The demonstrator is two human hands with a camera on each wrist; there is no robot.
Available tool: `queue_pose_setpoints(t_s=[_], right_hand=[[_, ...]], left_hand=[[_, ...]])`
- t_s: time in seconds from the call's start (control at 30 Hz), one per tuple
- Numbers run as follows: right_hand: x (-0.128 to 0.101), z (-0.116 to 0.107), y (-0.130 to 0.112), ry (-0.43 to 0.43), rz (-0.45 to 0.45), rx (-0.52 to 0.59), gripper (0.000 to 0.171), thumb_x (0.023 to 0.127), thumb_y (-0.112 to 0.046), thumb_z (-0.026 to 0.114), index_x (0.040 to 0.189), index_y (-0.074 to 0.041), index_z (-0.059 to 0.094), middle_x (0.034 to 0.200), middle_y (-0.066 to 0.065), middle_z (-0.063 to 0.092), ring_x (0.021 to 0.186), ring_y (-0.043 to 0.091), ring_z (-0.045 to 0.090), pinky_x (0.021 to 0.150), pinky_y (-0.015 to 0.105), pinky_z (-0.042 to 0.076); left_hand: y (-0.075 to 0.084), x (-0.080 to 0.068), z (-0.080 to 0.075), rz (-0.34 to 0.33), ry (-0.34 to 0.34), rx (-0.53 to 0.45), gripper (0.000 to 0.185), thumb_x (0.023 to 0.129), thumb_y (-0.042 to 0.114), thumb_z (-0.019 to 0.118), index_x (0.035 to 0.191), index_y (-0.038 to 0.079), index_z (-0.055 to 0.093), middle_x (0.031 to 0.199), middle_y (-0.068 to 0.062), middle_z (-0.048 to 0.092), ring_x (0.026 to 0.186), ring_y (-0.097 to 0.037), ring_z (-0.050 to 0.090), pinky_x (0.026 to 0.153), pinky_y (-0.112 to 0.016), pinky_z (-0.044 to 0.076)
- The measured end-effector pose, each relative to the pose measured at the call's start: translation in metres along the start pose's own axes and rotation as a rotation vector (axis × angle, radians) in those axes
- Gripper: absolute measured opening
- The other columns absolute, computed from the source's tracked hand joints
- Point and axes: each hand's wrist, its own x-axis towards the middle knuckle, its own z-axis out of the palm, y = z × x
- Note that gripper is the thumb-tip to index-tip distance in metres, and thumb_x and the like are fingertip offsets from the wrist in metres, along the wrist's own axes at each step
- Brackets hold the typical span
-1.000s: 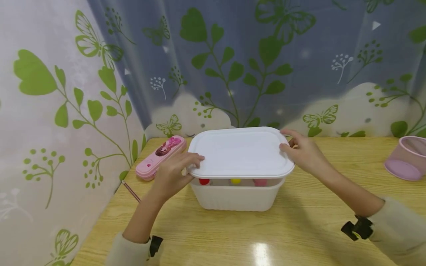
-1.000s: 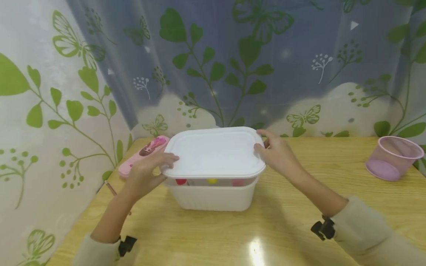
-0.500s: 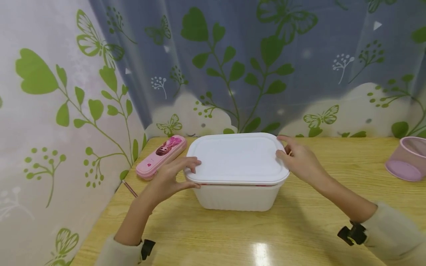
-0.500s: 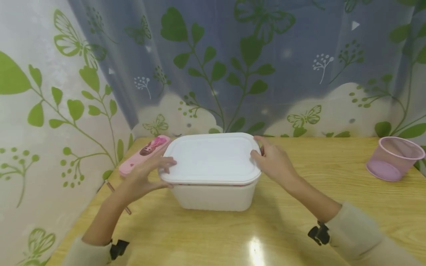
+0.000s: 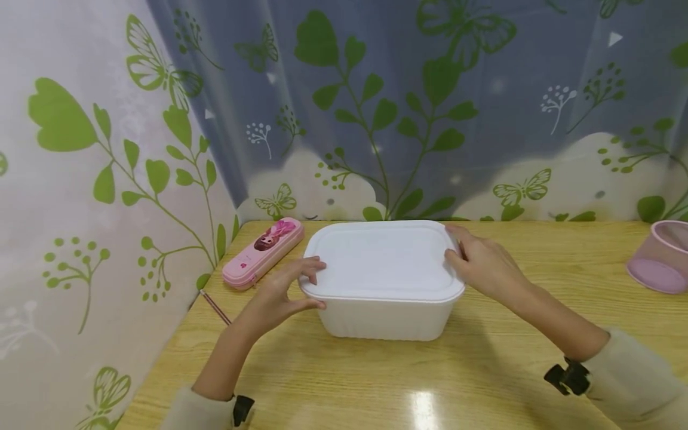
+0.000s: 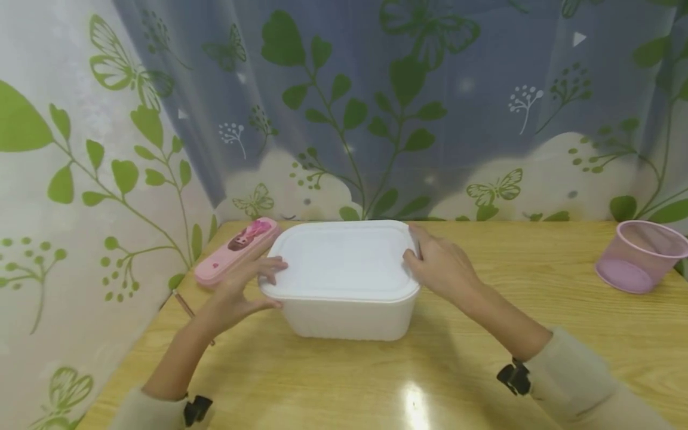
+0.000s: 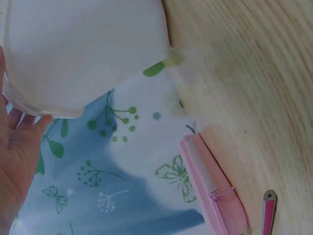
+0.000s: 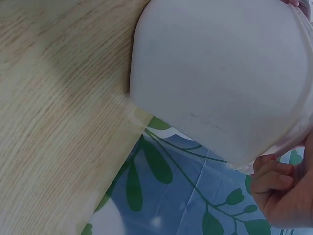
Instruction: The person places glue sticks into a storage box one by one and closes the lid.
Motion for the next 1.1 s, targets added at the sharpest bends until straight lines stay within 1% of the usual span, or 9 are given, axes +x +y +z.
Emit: queue_pose_setpoints(t_s=[0.17,0.27,0.5,0.73,0.93,1.03,1.07,1.1], right_hand=[[0.0,-0.0002,0.0002,0.001,-0.025,-0.06,0.052,0.093,-0.024,0.044,0.138,0.002,0.036,0.053,0.0,0.039,0.041,0.013,0.036,0.04,0.028,0.03],[0.0003,0.0003,0.0005,0.003,-0.025,-0.087,0.053,0.093,-0.024,0.044,0.138,0.002,0.036,0.052,0.0,0.038,0.041,0.013,0.036,0.04,0.028,0.03],[0.0015,0.0016,0.002,-0.011,-0.006,-0.101,0.053,0.093,-0.024,0.044,0.138,0.002,0.036,0.055,0.002,0.039,0.042,0.014,0.035,0.041,0.029,0.029],[0.0024,0.0009,0.003,-0.017,-0.011,-0.081,0.053,0.093,-0.023,0.044,0.137,0.004,0.037,0.059,0.002,0.04,0.046,0.014,0.036,0.042,0.028,0.029],[0.0007,0.0035,0.0031,-0.055,0.007,0.004,0.053,0.095,-0.022,0.044,0.138,0.006,0.033,0.057,0.002,0.04,0.045,0.013,0.037,0.042,0.029,0.033],[-0.0007,0.0045,0.0034,-0.069,0.025,0.029,0.054,0.096,-0.023,0.043,0.139,0.006,0.03,0.062,0.005,0.042,0.046,0.015,0.038,0.045,0.03,0.034],[-0.0009,0.0048,0.0034,-0.069,0.027,0.03,0.054,0.096,-0.024,0.042,0.14,0.006,0.03,0.068,0.009,0.048,0.047,0.015,0.039,0.046,0.03,0.035],[-0.0009,0.0053,0.0032,-0.069,0.034,0.03,0.054,0.096,-0.024,0.042,0.14,0.005,0.029,0.071,0.011,0.049,0.047,0.015,0.04,0.047,0.03,0.035]], left_hand=[[-0.0027,-0.0029,0.004,-0.022,-0.006,0.026,0.04,0.065,0.012,0.082,0.091,0.01,0.051,0.123,-0.007,0.055,0.122,-0.026,0.043,0.101,-0.034,0.033],[-0.0034,-0.0038,0.0058,-0.038,-0.006,0.043,0.04,0.065,0.015,0.082,0.09,0.011,0.051,0.123,-0.005,0.055,0.122,-0.024,0.042,0.102,-0.035,0.033],[-0.001,-0.0016,0.0059,-0.105,-0.012,0.007,0.037,0.069,0.018,0.081,0.09,0.014,0.051,0.123,-0.001,0.055,0.123,-0.021,0.041,0.103,-0.036,0.031],[0.0015,0.0011,0.0057,-0.156,-0.01,0.0,0.037,0.07,0.021,0.081,0.089,0.015,0.051,0.123,0.001,0.055,0.124,-0.017,0.041,0.103,-0.036,0.031],[0.0012,0.0001,0.0083,-0.168,0.014,-0.025,0.038,0.069,0.019,0.082,0.089,0.014,0.051,0.122,0.001,0.056,0.123,-0.018,0.042,0.103,-0.036,0.03],[0.001,-0.001,0.01,-0.179,0.032,-0.046,0.038,0.067,0.017,0.082,0.089,0.013,0.05,0.121,0.0,0.057,0.123,-0.018,0.043,0.103,-0.036,0.03],[0.0015,-0.0013,0.0104,-0.181,0.041,-0.052,0.039,0.067,0.015,0.082,0.088,0.012,0.05,0.121,-0.001,0.057,0.122,-0.019,0.043,0.103,-0.035,0.03],[0.0024,-0.0014,0.0106,-0.181,0.051,-0.056,0.039,0.066,0.014,0.083,0.088,0.011,0.05,0.12,-0.002,0.058,0.122,-0.02,0.043,0.103,-0.035,0.03]])
